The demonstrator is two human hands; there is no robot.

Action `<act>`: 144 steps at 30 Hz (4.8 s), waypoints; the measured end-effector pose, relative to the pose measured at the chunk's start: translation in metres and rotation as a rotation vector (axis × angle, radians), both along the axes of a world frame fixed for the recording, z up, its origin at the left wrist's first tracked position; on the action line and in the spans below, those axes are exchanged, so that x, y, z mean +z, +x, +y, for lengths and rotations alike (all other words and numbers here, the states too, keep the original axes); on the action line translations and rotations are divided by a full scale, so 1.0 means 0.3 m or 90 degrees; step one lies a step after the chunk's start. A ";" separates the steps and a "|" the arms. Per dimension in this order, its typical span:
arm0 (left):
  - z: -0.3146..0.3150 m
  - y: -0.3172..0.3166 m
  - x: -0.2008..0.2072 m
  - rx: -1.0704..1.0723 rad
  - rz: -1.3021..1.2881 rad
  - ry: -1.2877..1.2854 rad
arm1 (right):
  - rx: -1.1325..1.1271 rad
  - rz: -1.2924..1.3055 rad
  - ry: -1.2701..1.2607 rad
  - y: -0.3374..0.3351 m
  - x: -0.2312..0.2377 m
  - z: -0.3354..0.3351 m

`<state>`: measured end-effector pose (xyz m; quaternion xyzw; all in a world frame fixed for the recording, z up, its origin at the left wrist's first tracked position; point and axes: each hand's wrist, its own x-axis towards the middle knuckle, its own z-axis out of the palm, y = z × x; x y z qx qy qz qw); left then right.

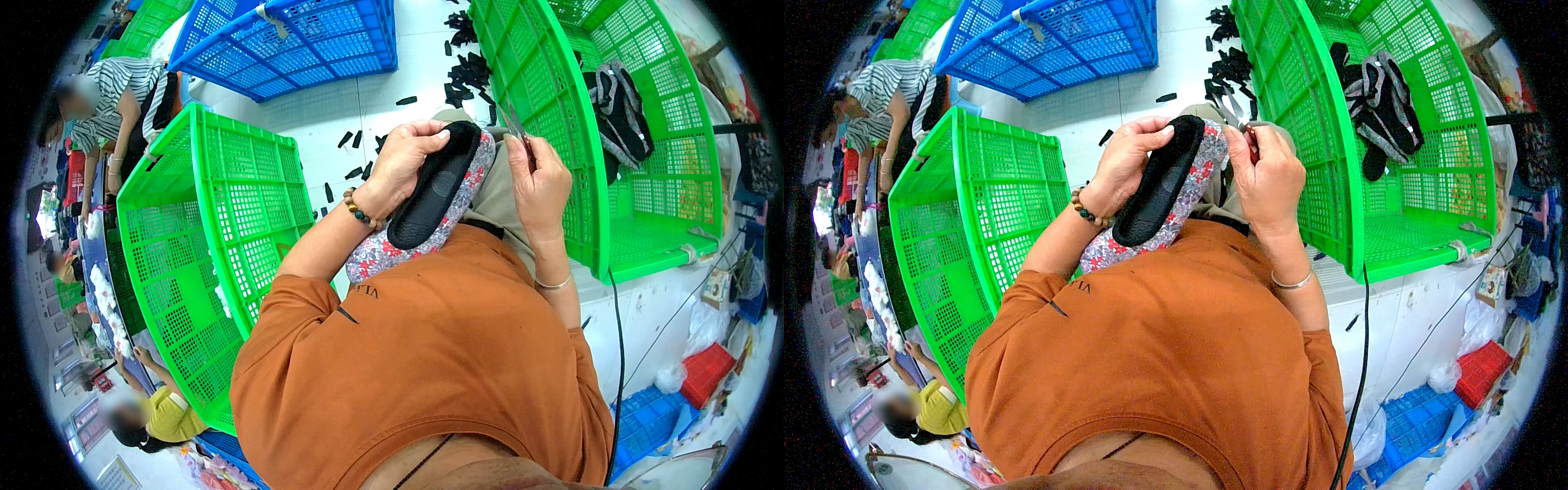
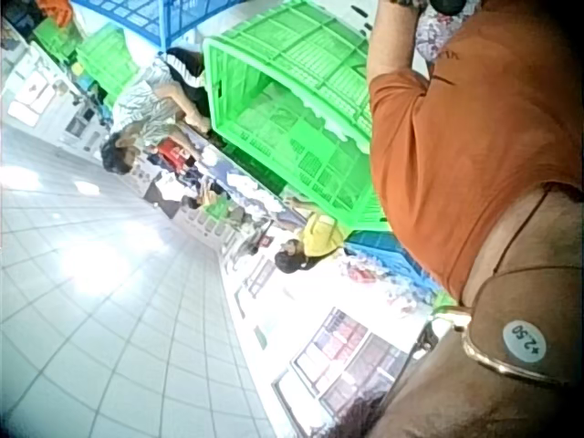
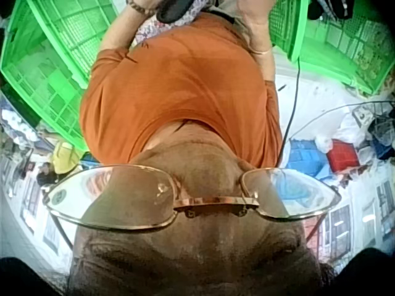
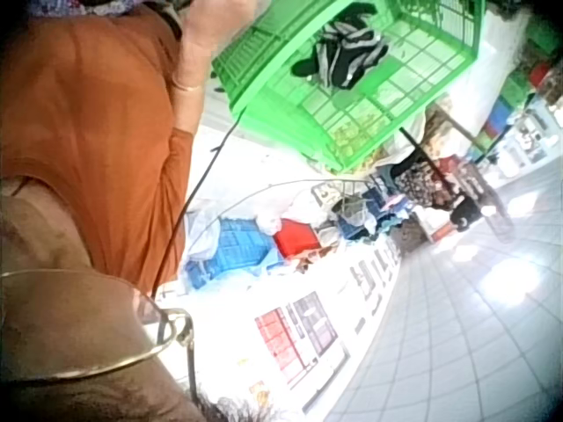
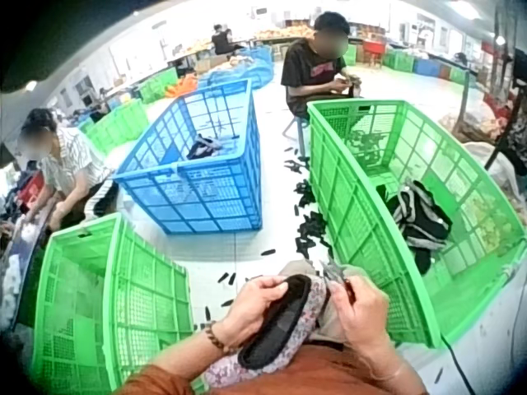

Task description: The person sits in a factory setting and uses scissors to trim excess fabric from the edges of floral-patterned slippers. They handle the slippers one at a time, cutting along the perimeter and placing the finished items into a green crate.

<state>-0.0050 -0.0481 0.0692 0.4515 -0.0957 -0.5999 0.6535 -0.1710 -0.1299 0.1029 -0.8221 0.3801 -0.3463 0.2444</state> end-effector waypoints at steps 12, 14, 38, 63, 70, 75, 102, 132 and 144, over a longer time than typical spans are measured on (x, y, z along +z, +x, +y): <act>-0.011 -0.023 0.025 -0.009 -0.284 -0.041 | 0.235 0.045 -0.038 0.144 0.027 -0.080; -0.005 -0.017 0.018 -0.007 -0.269 -0.018 | 0.282 -0.017 0.005 0.158 0.005 -0.121; -0.007 0.034 0.150 0.051 -0.815 -0.226 | 0.247 -0.294 0.393 0.094 -0.033 -0.037; 0.010 -0.008 0.209 0.110 -0.838 -0.262 | 0.255 0.014 -0.081 -0.040 0.144 -0.082; 0.010 -0.006 0.200 0.112 -0.835 -0.241 | 0.081 0.012 -0.045 -0.045 0.145 -0.072; 0.008 -0.004 0.195 0.106 -0.843 -0.237 | 0.149 -0.079 0.032 -0.007 0.141 -0.023; -0.007 -0.004 0.135 0.042 -0.560 -0.167 | 0.198 -0.238 0.040 -0.001 0.050 -0.011; -0.015 0.009 0.091 0.054 -0.262 -0.217 | 0.180 -0.082 -0.088 -0.026 -0.071 -0.008; -0.015 0.001 0.096 0.068 -0.285 -0.206 | 0.157 -0.100 -0.027 -0.028 -0.072 0.017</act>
